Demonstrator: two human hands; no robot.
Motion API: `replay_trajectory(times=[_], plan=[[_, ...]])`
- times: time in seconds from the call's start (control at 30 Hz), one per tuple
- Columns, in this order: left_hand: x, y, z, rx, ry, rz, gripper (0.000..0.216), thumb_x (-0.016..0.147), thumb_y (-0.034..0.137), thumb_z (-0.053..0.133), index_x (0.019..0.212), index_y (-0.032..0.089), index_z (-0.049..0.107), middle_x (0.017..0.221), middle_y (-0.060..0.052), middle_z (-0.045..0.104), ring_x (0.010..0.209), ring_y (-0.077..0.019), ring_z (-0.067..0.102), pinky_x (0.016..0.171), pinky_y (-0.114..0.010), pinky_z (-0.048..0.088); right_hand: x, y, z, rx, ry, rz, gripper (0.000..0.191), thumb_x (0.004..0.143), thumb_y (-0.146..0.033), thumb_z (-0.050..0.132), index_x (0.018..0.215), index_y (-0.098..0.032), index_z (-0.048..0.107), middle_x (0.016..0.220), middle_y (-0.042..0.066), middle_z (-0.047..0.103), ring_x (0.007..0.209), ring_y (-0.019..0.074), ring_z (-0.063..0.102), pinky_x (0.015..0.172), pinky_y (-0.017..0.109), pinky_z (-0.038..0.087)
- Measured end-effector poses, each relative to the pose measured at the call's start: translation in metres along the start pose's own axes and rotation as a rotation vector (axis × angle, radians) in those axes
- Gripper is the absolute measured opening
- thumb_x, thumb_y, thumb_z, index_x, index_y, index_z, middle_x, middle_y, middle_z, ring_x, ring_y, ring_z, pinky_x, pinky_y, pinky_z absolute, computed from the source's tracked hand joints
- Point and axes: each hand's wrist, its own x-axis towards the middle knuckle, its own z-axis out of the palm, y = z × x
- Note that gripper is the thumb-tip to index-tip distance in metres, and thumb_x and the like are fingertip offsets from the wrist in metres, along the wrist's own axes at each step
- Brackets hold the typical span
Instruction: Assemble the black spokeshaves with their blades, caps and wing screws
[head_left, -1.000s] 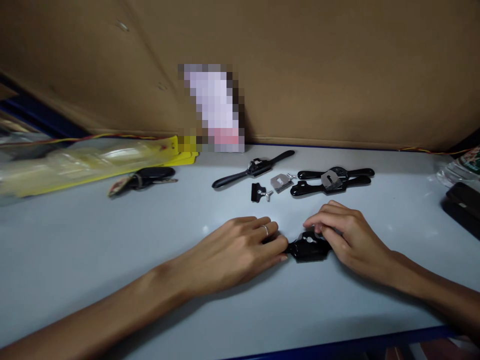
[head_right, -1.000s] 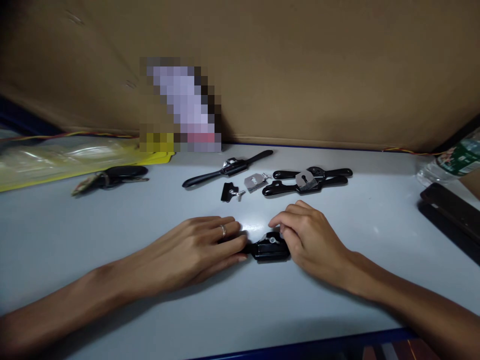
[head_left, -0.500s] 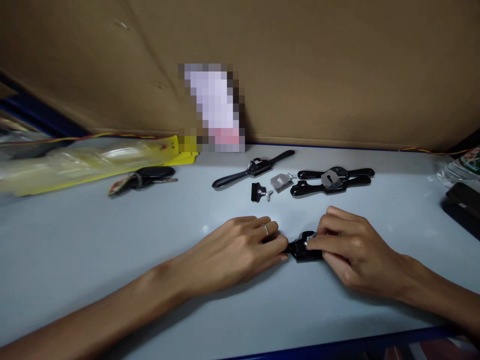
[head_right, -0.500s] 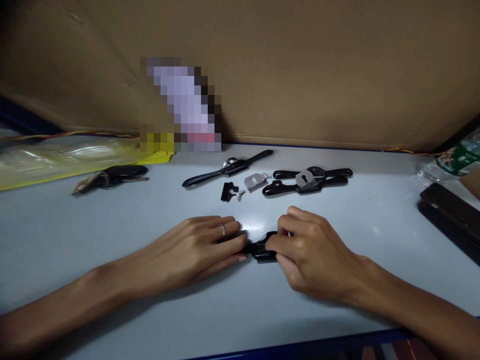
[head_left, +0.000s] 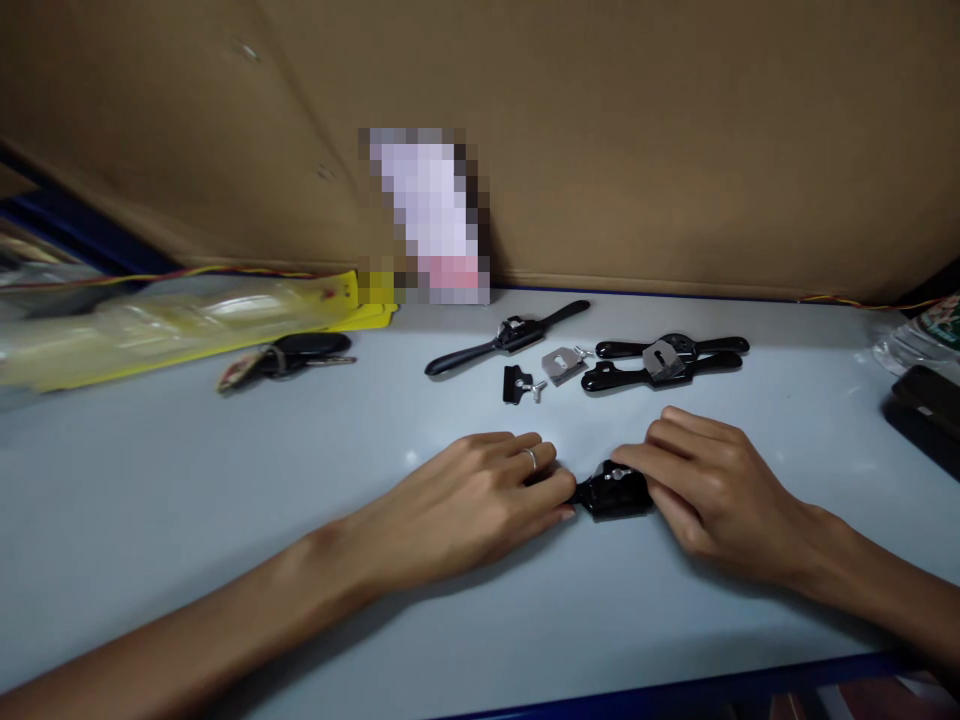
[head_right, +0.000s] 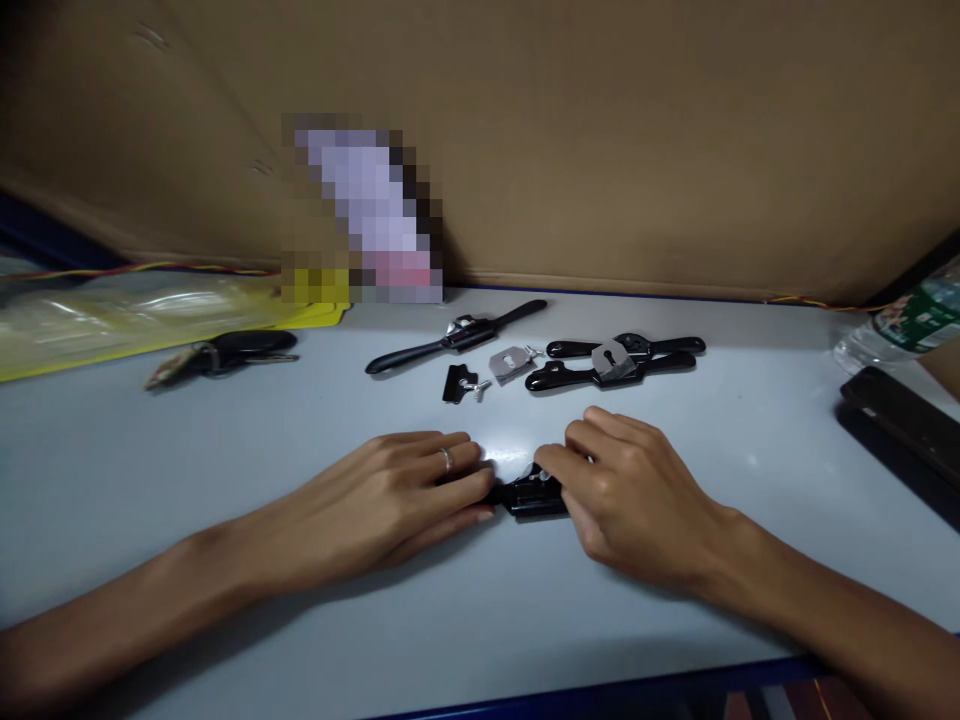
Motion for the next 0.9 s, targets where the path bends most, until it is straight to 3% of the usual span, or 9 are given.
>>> replay_trajectory(times=[0.17, 0.3, 0.4, 0.53, 0.73, 0.9], plan=[[0.0, 0.0, 0.0, -0.003, -0.009, -0.015, 0.033, 0.109, 0.029, 0.035, 0.085, 0.019, 0.055, 0.077, 0.0, 0.058, 0.062, -0.0161, 0.053, 0.059, -0.032, 0.042, 0.001, 0.001, -0.002, -0.027, -0.025, -0.04, 0.026, 0.09, -0.006, 0.048, 0.089, -0.011, 0.073, 0.074, 0.006, 0.058, 0.073, 0.0193, 0.047, 0.064, 0.033, 0.037], [0.0, 0.001, 0.0, 0.0, -0.029, -0.057, 0.033, 0.11, 0.033, 0.03, 0.102, 0.016, 0.057, 0.078, -0.001, 0.061, 0.063, -0.018, 0.059, 0.059, -0.033, 0.045, -0.001, -0.002, -0.002, -0.069, -0.024, 0.0, 0.026, 0.09, -0.007, 0.047, 0.081, -0.012, 0.071, 0.073, 0.006, 0.058, 0.07, 0.0188, 0.045, 0.062, 0.033, 0.034], [-0.001, 0.002, 0.0, 0.033, -0.038, -0.031, 0.031, 0.11, 0.031, 0.03, 0.118, 0.015, 0.056, 0.081, -0.002, 0.064, 0.063, -0.019, 0.06, 0.06, -0.034, 0.046, 0.0, 0.0, 0.0, 0.035, -0.052, 0.026, 0.025, 0.091, -0.008, 0.047, 0.08, -0.012, 0.07, 0.072, 0.004, 0.057, 0.069, 0.0174, 0.046, 0.062, 0.032, 0.035], [-0.001, 0.001, 0.0, 0.055, -0.041, -0.006, 0.028, 0.109, 0.028, 0.034, 0.121, 0.015, 0.056, 0.083, -0.003, 0.065, 0.065, -0.0188, 0.06, 0.061, -0.033, 0.046, 0.001, 0.006, -0.004, 0.167, -0.065, 0.102, 0.023, 0.093, -0.009, 0.048, 0.092, -0.013, 0.071, 0.077, 0.003, 0.062, 0.074, 0.0165, 0.053, 0.068, 0.031, 0.04], [-0.002, 0.0, 0.0, 0.065, -0.039, 0.019, 0.026, 0.108, 0.025, 0.037, 0.124, 0.015, 0.055, 0.084, -0.003, 0.065, 0.065, -0.0174, 0.059, 0.061, -0.031, 0.046, 0.003, 0.01, -0.023, 0.104, -0.399, 0.152, 0.015, 0.094, -0.023, 0.061, 0.105, -0.018, 0.069, 0.1, 0.007, 0.065, 0.091, 0.0222, 0.059, 0.079, 0.037, 0.046], [-0.002, 0.0, -0.001, 0.072, -0.036, 0.022, 0.027, 0.108, 0.025, 0.035, 0.123, 0.015, 0.055, 0.084, -0.003, 0.065, 0.065, -0.0179, 0.06, 0.06, -0.032, 0.047, 0.003, 0.011, -0.026, 0.099, -0.461, 0.151, 0.026, 0.091, -0.025, 0.069, 0.116, -0.022, 0.069, 0.101, 0.004, 0.064, 0.091, 0.0216, 0.06, 0.079, 0.036, 0.047]])
